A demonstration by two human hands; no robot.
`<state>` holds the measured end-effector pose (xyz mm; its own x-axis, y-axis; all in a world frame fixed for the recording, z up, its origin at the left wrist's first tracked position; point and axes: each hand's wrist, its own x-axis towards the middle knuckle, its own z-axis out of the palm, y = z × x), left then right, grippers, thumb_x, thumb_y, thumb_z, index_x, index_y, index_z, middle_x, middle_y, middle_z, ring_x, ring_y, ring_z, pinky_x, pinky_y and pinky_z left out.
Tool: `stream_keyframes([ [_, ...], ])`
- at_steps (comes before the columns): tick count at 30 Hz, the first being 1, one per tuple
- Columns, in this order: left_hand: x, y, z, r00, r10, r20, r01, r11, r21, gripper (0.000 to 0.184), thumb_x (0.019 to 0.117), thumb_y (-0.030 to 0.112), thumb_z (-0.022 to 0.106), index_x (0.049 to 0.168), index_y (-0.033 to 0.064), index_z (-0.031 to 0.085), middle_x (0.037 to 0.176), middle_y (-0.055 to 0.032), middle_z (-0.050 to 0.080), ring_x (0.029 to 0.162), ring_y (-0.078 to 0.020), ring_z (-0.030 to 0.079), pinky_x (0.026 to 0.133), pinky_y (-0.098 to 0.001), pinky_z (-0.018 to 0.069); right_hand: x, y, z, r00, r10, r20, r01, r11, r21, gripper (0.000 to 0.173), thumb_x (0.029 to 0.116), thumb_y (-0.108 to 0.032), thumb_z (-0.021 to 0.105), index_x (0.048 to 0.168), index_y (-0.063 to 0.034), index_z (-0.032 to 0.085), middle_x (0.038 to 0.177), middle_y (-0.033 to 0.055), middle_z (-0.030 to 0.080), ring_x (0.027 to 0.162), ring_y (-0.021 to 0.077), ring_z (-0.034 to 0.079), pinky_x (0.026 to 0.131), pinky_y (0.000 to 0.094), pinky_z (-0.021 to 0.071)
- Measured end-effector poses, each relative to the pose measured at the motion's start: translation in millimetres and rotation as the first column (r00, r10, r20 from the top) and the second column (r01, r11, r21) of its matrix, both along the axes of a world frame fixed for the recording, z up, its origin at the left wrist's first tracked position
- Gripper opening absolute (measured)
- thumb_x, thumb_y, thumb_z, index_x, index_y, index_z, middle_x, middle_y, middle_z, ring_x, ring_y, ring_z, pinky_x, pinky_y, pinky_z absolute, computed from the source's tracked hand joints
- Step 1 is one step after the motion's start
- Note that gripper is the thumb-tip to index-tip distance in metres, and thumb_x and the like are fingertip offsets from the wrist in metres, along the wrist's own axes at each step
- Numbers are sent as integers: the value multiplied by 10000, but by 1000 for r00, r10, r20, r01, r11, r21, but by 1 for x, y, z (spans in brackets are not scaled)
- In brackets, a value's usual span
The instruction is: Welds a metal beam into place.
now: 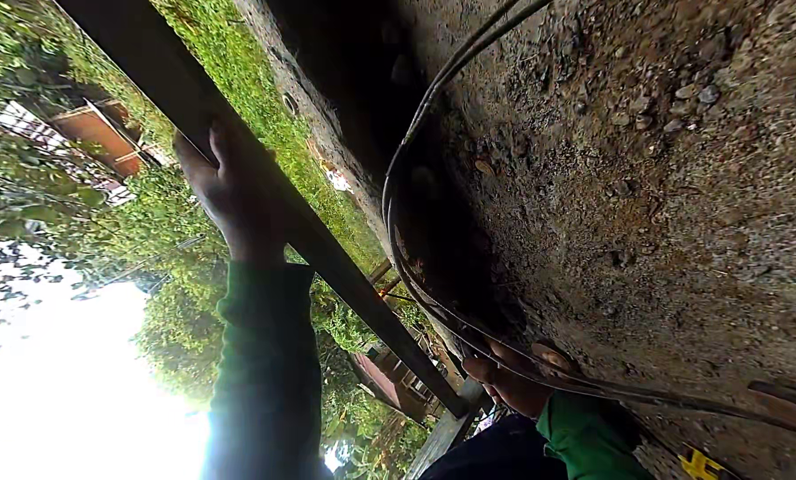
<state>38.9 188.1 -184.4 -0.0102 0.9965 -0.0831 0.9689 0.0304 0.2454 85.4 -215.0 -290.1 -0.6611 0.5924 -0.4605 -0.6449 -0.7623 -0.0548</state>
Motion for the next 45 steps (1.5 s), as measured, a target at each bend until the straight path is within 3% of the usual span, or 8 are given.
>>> stream_keyframes([
  [6,1,-1,1,999,-10,-43,11,1000,13,619,1049,474,542,1496,78,379,1266,-74,627,1003,-178,714,823,-383,647,1,2,1,1000,-14,-6,14,1000,14,889,894,-566,705,1552,-75,365,791,12,631,536,98,559,525,299,540],
  [11,-2,2,0,999,-11,-49,12,1000,21,632,1043,503,546,1489,84,394,1256,-76,638,1024,-190,712,860,-407,639,1,3,0,999,17,35,-19,998,59,924,902,-539,713,1612,-116,300,984,79,675,568,118,575,539,329,554],
  [17,-1,1,-1,1000,10,-10,-10,1000,18,623,1048,469,556,1504,86,375,1242,-83,646,1009,-207,719,846,-423,648,-1,2,-1,999,45,28,-47,996,72,957,869,-619,707,1604,-152,311,1009,69,680,574,132,587,534,355,559],
  [21,4,-2,0,998,-9,-61,9,1000,4,628,1057,454,521,1504,48,348,1215,-77,644,973,-170,716,828,-387,642,-5,-3,6,998,-55,31,57,997,-52,852,896,-502,725,1542,-67,380,814,32,660,532,113,579,520,321,557],
  [23,3,-2,1,997,-12,-77,12,1000,2,635,1057,466,521,1508,54,348,1222,-75,645,968,-161,715,820,-378,642,-5,-4,7,998,-54,23,55,996,-66,846,905,-477,723,1563,-86,363,790,21,640,523,104,563,518,307,548],
  [28,2,-1,0,999,-7,-32,6,1000,-4,619,1061,444,519,1513,66,328,1194,-65,646,937,-164,717,797,-374,644,-2,-3,7,998,-40,42,40,999,6,860,912,-454,718,1572,-54,337,914,54,670,573,100,578,557,314,558],
  [36,3,-2,0,1000,-9,-30,9,1000,5,582,1065,432,523,1486,59,371,1215,-73,638,968,-173,713,816,-376,641,-5,-3,5,998,-26,57,24,999,30,881,910,-504,711,1574,-58,342,907,56,677,565,104,584,545,319,561],
  [45,-1,0,-1,1000,2,7,-2,1000,9,596,1065,431,540,1504,69,364,1257,-93,636,1018,-213,715,856,-423,643,-5,-3,4,1000,9,26,-10,999,37,900,893,-564,706,1598,-147,334,890,61,674,558,127,575,542,349,553],
])
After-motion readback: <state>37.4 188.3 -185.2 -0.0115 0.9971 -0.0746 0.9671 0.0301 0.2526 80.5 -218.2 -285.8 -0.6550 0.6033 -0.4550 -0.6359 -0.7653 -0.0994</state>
